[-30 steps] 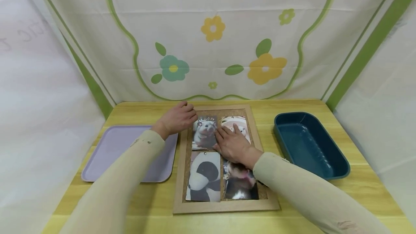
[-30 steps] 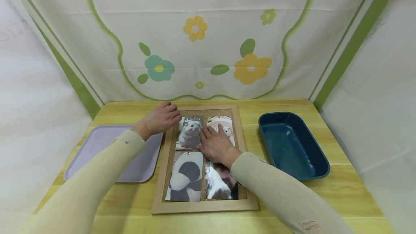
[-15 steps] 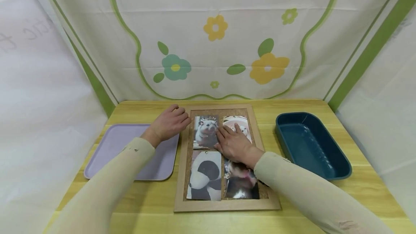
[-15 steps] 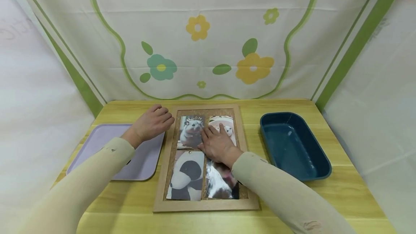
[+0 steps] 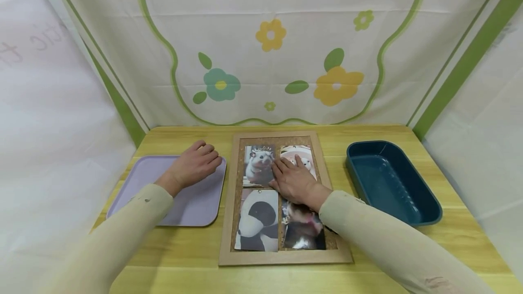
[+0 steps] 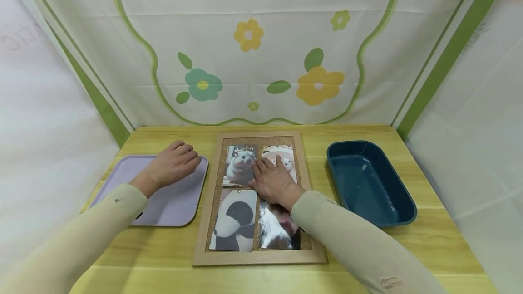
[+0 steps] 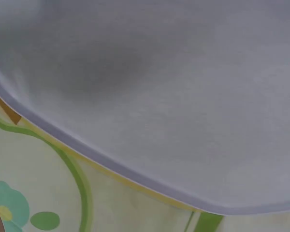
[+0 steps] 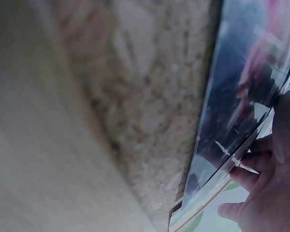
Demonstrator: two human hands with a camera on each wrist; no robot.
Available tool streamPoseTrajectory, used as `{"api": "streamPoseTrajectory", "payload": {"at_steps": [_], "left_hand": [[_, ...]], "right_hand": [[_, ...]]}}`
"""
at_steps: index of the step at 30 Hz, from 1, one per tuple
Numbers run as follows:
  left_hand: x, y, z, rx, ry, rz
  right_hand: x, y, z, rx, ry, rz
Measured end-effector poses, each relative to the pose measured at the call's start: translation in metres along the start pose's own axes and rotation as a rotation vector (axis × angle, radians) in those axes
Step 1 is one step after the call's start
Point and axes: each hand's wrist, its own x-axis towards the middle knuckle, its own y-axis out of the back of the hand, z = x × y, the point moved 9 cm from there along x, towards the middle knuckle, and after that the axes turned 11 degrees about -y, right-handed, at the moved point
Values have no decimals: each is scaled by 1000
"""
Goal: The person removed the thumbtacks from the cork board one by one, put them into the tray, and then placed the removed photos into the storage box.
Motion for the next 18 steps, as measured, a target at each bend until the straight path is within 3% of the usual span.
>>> {"api": "streamPoseTrajectory", "payload": {"at_steps": [7,18], "left_hand": [[-22,0,7,-52,-15,-15],[-37,-8,21,-119,-54,19]], "right_hand": [[0,0,0,1,-2,6],[-2,4,-2,-4,8,26]]}}
